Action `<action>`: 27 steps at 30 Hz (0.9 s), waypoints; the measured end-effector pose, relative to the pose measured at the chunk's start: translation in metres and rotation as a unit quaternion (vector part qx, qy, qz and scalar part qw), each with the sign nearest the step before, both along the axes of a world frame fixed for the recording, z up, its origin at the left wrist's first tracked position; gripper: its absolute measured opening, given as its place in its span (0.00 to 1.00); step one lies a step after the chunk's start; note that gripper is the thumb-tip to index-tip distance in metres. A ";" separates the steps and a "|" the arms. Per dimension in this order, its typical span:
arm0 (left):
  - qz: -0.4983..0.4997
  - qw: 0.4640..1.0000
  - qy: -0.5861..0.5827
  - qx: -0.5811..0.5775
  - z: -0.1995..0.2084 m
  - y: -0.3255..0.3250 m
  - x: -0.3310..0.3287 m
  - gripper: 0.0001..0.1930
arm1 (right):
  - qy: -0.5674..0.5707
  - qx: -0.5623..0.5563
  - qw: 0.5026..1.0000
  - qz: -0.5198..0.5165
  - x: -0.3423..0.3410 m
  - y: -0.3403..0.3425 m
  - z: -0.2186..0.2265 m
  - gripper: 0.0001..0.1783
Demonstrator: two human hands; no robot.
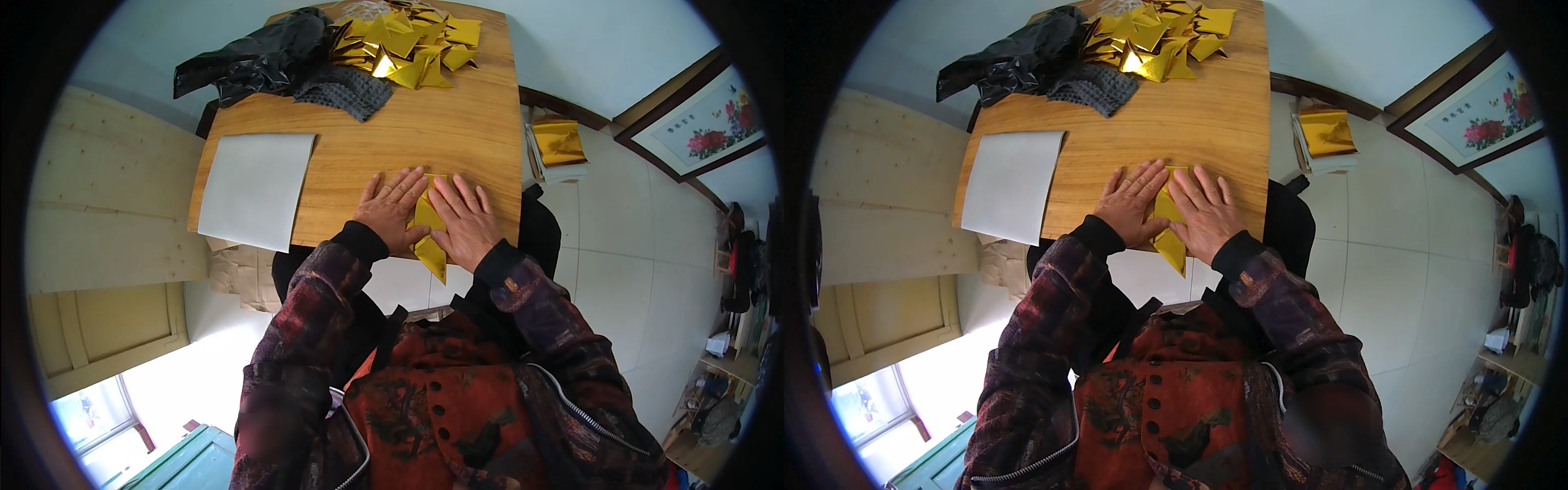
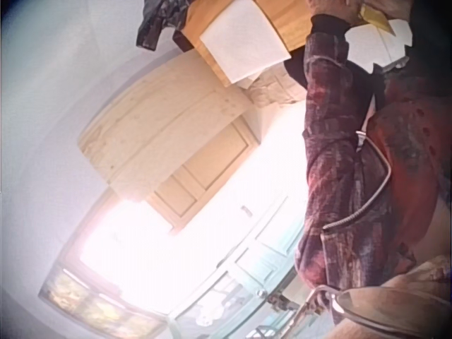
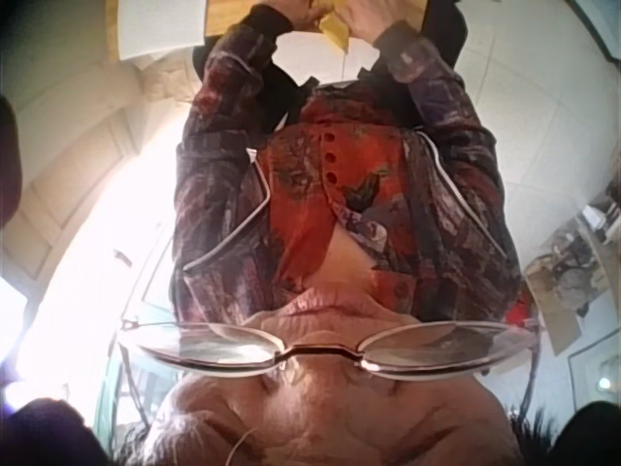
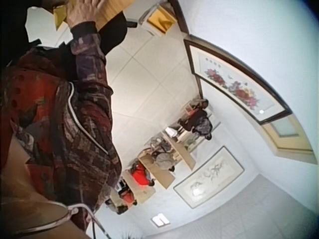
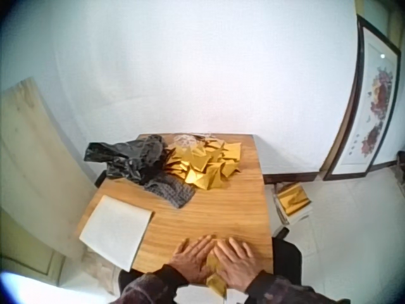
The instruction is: The person folds a sheet of gold paper into a small triangular packet by hand. They repeatedly crease and align edges to form a compact shape and place the finished packet on the table.
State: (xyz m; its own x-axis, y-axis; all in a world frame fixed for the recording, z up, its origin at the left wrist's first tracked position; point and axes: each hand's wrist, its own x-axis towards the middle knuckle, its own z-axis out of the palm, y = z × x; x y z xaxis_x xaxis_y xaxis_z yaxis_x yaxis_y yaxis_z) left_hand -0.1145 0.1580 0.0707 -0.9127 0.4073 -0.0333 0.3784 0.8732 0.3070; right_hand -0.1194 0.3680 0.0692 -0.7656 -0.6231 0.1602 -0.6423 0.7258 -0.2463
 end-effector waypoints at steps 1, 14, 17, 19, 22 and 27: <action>-0.003 1.000 -0.011 -0.001 0.002 -0.001 -0.001 0.44 | -0.003 0.001 1.000 0.007 0.002 0.002 0.001 0.37; -0.006 1.000 -0.020 -0.015 0.003 0.003 0.001 0.46 | 0.007 -0.006 0.997 0.077 0.056 0.030 0.003 0.29; 0.050 0.998 -0.043 -0.017 0.001 0.014 0.006 0.42 | 0.019 -0.010 0.998 0.067 0.056 0.041 0.000 0.26; 0.093 0.995 -0.039 -0.010 -0.002 0.027 0.013 0.40 | 0.037 -0.023 0.997 0.066 0.055 0.044 -0.002 0.25; 0.125 0.992 -0.031 -0.003 -0.003 0.036 0.021 0.38 | 0.064 -0.035 0.995 0.071 0.053 0.045 -0.004 0.23; 0.100 0.993 -0.063 -0.030 0.008 0.027 0.017 0.42 | 0.101 -0.057 0.991 0.062 0.053 0.044 -0.006 0.20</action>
State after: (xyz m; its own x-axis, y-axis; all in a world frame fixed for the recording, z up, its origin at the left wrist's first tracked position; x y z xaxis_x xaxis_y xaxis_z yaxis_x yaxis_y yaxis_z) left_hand -0.0972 0.1854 0.0785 -0.9618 0.2131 -0.1721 0.1582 0.9451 0.2859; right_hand -0.0666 0.4122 0.0633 -0.6291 -0.6796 0.3772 -0.7697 0.6125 -0.1801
